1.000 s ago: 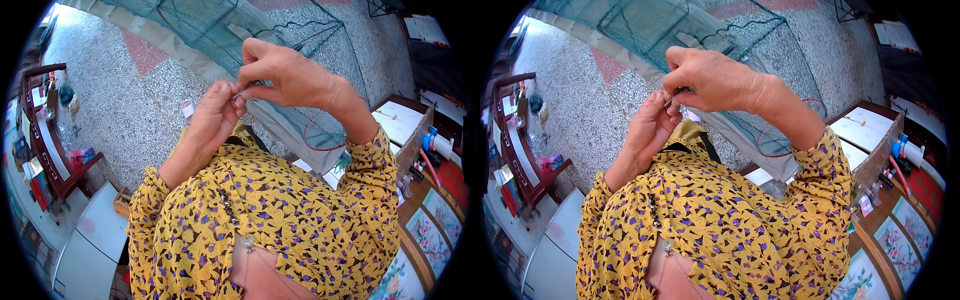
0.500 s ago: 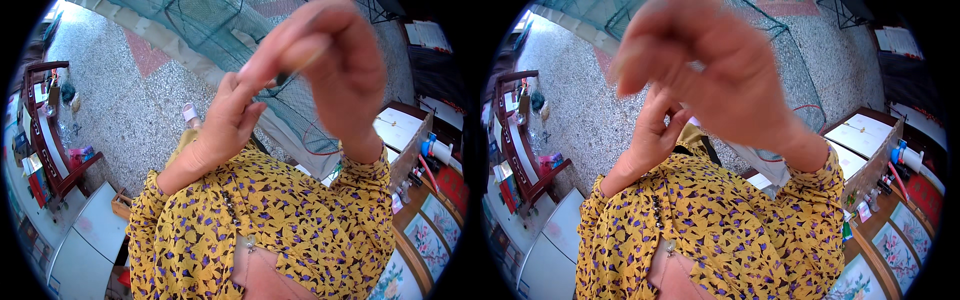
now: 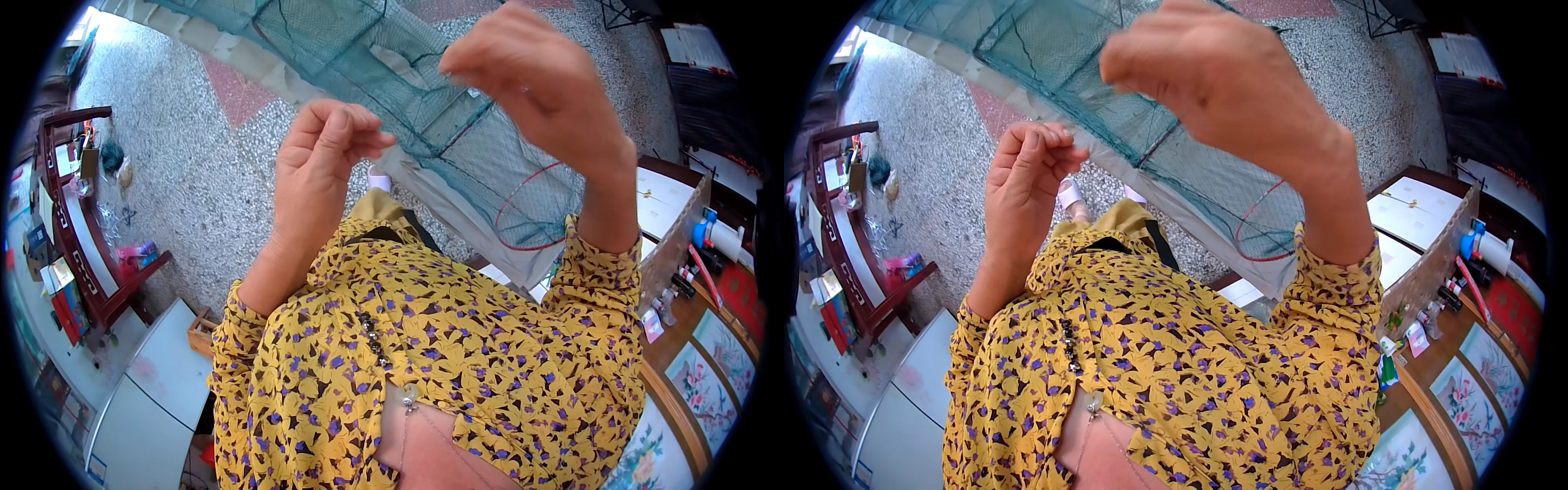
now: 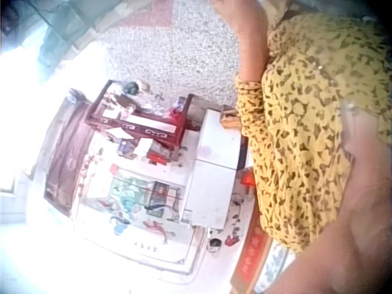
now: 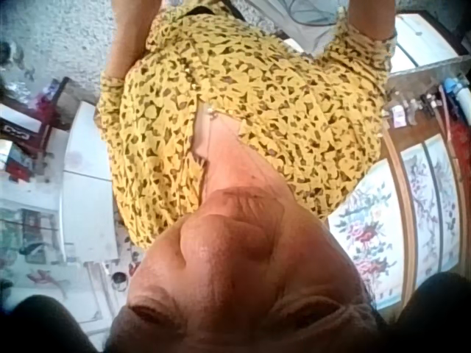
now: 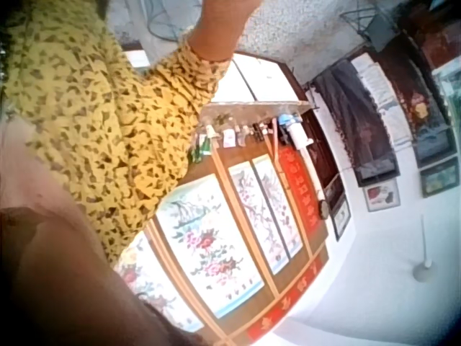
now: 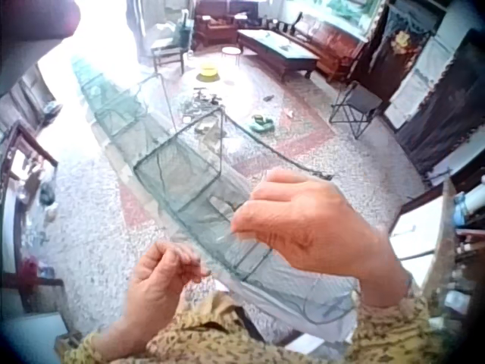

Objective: The person is repairing a green mesh fishing trap using a black net needle and string, weaving the tool through the mesh to secure or patch sections of the net.

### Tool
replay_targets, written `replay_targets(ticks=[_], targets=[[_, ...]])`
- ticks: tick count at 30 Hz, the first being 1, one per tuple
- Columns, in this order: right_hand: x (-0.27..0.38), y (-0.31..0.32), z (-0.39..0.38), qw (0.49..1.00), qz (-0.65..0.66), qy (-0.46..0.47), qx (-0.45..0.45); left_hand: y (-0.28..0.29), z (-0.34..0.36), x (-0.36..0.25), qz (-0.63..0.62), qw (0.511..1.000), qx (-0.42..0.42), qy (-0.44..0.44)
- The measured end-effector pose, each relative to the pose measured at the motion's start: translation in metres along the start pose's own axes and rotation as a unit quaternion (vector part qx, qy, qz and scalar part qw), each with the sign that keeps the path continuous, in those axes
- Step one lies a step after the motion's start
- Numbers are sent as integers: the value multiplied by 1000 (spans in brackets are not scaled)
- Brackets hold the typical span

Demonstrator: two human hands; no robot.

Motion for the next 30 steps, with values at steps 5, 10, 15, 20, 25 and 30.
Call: replay_targets(ticks=[5,10,15,20,25,30], targets=[[-24,-36,-19,991,-30,-98,82,1,1,13,-38,997,15,61],[-22,-47,-19,990,-9,-104,98,-3,-7,12,-27,997,-3,67],[-23,-55,-18,990,19,-91,108,0,-8,20,6,997,21,74],[-21,-60,-17,989,84,-82,88,9,-10,27,-10,996,-9,87],[-6,-69,-8,974,174,-113,94,26,-10,42,-112,986,-45,112],[7,-71,-10,983,130,-85,95,19,-19,43,-182,973,-41,133]])
Point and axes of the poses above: each hand's wrist, its own z-axis towards the middle knuckle, its own y-axis out of the back of the hand, x = y × z, the point moved 7 cm from there along z, towards the middle knuckle, and after that the axes turned 4 degrees about -y, right-handed, at the moved point
